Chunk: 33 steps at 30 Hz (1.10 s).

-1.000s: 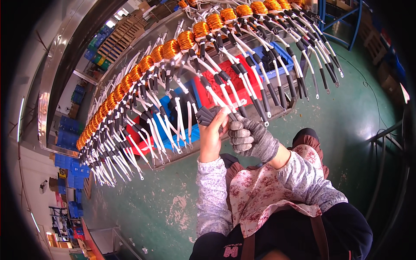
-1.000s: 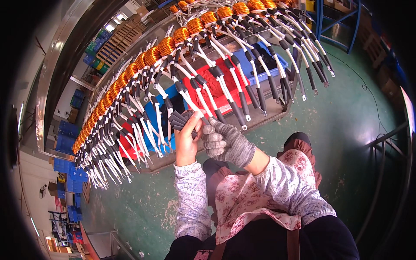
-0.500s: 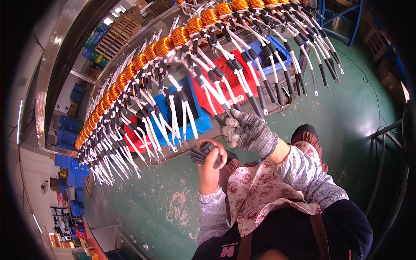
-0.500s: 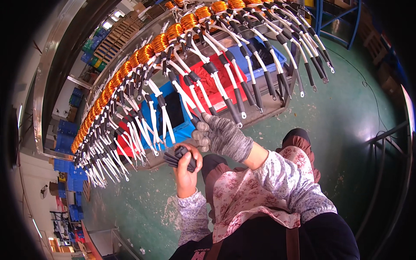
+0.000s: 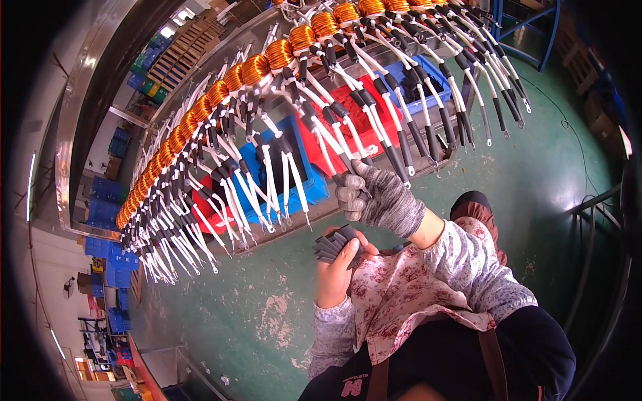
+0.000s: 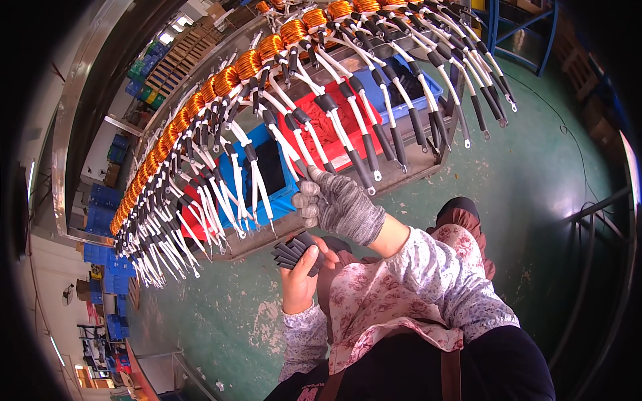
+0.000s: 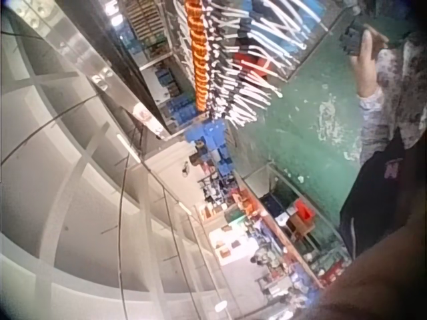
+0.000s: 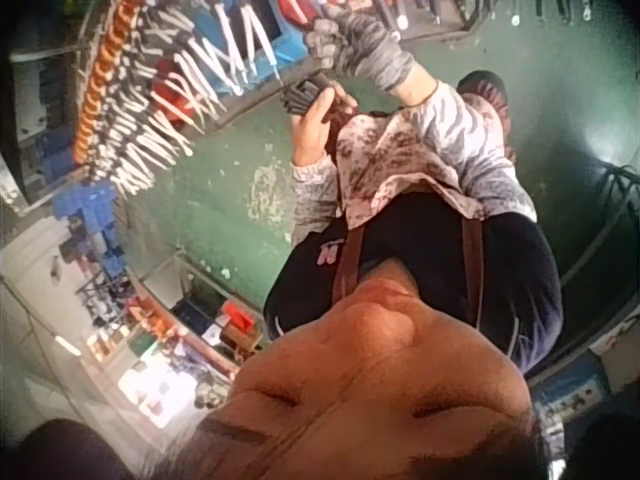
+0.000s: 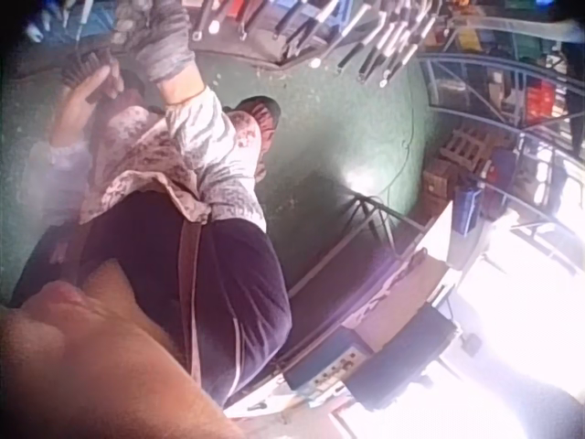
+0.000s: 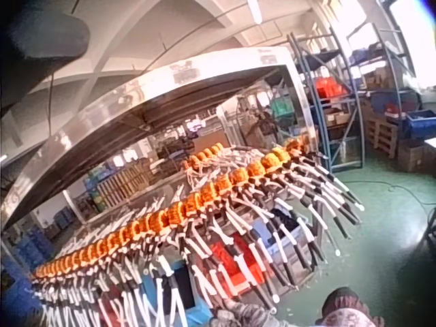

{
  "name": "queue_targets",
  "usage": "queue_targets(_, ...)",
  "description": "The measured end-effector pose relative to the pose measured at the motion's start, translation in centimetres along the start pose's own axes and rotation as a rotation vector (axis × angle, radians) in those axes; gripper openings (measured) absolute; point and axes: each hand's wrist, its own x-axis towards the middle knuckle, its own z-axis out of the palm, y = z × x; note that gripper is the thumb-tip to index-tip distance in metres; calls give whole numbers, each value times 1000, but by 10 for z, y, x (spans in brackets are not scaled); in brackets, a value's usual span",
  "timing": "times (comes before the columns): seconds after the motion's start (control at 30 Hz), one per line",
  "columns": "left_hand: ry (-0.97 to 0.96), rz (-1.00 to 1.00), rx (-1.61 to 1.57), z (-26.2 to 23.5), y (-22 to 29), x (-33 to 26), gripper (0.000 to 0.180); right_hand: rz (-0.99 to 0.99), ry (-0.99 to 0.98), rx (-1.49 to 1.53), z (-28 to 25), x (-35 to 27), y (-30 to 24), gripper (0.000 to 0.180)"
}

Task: The person is assembling electrical components by sliding black heat shrink tubing onto white insulated wires. They pick up a wire from a rack of copper-wound coils, slide the tubing onto the wire, and then place the wire back into the rack. The process is repeated for multiple wires throughout the video.

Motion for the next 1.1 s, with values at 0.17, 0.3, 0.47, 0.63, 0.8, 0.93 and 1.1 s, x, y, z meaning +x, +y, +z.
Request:
queue_targets(0.17, -6, 12, 45, 0, 1, 0, 15, -23, -41, 98, 4, 2, 1, 35)
queue_targets(0.3, -30, 51, 43, -2, 3, -1, 16, -187, 75, -301, 4, 5, 7, 31)
queue_targets(0.47, 12, 61, 35, 1, 6, 1, 17, -269, 239, -448, 3, 2, 12, 30)
queue_targets(0.63, 73, 91, 37, 2, 6, -1, 17, 11, 282, -1028, 27, -35, 29, 38)
queue_targets(0.8, 23, 141, 630, -12, 7, 7, 13, -554, 447, -1239, 3, -55, 57, 32)
queue_targets(0.93, 271, 287, 451, -18, 45, 17, 18, -416, 577, -1093, 20, -67, 42, 36)
queue_targets(1.1, 257, 241, 674, -46, 51, 56, 37, -325, 526, -1283, 1, -68, 57, 39)
